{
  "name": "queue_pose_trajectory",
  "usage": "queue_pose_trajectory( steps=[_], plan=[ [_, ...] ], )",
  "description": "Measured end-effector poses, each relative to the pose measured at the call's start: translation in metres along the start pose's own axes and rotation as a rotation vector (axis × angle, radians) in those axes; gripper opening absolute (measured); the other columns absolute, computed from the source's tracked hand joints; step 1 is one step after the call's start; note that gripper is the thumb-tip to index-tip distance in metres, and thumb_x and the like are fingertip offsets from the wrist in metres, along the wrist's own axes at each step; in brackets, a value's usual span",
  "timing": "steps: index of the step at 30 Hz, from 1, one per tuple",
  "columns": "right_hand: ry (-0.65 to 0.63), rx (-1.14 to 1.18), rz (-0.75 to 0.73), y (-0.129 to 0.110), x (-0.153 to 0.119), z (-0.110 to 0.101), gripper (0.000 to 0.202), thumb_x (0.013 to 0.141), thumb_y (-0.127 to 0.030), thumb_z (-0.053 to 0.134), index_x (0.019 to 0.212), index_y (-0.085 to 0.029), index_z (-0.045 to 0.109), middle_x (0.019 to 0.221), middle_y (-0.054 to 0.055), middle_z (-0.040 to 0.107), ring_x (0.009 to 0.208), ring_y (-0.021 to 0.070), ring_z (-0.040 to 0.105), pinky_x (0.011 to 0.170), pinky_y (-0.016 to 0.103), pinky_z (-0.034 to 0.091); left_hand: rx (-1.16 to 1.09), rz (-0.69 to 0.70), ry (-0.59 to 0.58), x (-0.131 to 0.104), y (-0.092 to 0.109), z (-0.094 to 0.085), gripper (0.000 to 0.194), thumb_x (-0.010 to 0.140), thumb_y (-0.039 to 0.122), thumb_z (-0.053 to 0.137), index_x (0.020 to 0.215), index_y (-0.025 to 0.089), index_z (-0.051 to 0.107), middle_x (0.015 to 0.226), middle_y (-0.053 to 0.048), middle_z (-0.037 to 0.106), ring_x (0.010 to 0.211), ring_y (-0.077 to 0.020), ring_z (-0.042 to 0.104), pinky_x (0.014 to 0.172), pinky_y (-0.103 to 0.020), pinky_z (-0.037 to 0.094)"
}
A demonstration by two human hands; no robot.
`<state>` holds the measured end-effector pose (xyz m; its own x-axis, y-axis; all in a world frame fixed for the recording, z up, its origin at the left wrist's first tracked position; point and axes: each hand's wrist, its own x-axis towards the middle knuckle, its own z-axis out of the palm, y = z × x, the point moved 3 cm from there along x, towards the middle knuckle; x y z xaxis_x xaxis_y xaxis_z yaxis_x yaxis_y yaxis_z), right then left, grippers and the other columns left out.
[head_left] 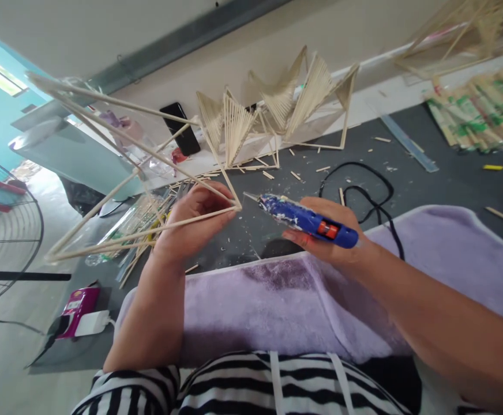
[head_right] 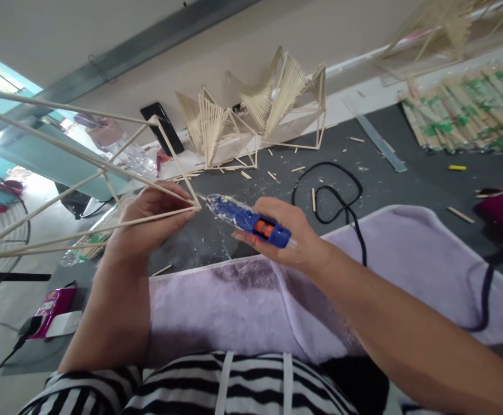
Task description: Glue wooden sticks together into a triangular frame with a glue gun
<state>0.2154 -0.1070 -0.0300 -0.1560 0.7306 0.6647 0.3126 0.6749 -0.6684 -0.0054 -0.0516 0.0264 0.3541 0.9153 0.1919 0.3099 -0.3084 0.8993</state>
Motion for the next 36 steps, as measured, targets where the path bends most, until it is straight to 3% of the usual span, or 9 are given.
queue_pose_trajectory(
  steps=[7, 14, 29, 36],
  plan=[
    [-0.116, -0.074, 0.158, 0.004, 0.002, 0.003, 0.033, 0.079, -0.038, 0.071, 0.063, -0.021, 0.048, 0.059, -0.003, 0.046, 0.052, 0.0097, 0.044, 0.050, 0.026, 0.037, 0.128, 0.032, -0.049, 0.000, -0.011, 0.008, 0.014, 0.076, 0.023, 0.072, 0.087, 0.019, 0.065, 0.097, -0.004, 0.066, 0.078, -0.0130, 0.061, 0.070, -0.025, 0.050],
    [-0.126, -0.108, 0.140, 0.011, -0.002, 0.007, 0.025, 0.079, -0.041, 0.071, 0.075, -0.021, 0.056, 0.066, 0.000, 0.056, 0.056, 0.0133, 0.053, 0.052, 0.028, 0.043, 0.161, 0.082, -0.116, -0.001, -0.015, 0.012, 0.014, 0.079, 0.020, 0.067, 0.093, 0.019, 0.064, 0.095, -0.004, 0.063, 0.078, -0.0125, 0.058, 0.070, -0.025, 0.049],
    [-0.149, -0.182, 0.189, 0.015, -0.006, 0.007, 0.037, 0.078, -0.049, 0.071, 0.064, -0.022, 0.049, 0.060, -0.001, 0.050, 0.052, 0.0122, 0.046, 0.051, 0.029, 0.035, 0.212, 0.090, -0.123, 0.000, -0.018, 0.013, 0.013, 0.079, 0.018, 0.066, 0.092, 0.019, 0.064, 0.092, -0.002, 0.063, 0.076, -0.0114, 0.057, 0.067, -0.024, 0.046],
    [-0.199, -0.208, 0.303, 0.015, -0.007, 0.007, 0.041, 0.074, -0.052, 0.072, 0.062, -0.021, 0.050, 0.058, -0.001, 0.049, 0.052, 0.0120, 0.045, 0.052, 0.029, 0.032, 0.194, 0.126, -0.118, 0.001, -0.022, 0.012, 0.014, 0.079, 0.019, 0.066, 0.092, 0.018, 0.063, 0.093, -0.003, 0.063, 0.078, -0.0118, 0.059, 0.069, -0.024, 0.048]
  ],
)
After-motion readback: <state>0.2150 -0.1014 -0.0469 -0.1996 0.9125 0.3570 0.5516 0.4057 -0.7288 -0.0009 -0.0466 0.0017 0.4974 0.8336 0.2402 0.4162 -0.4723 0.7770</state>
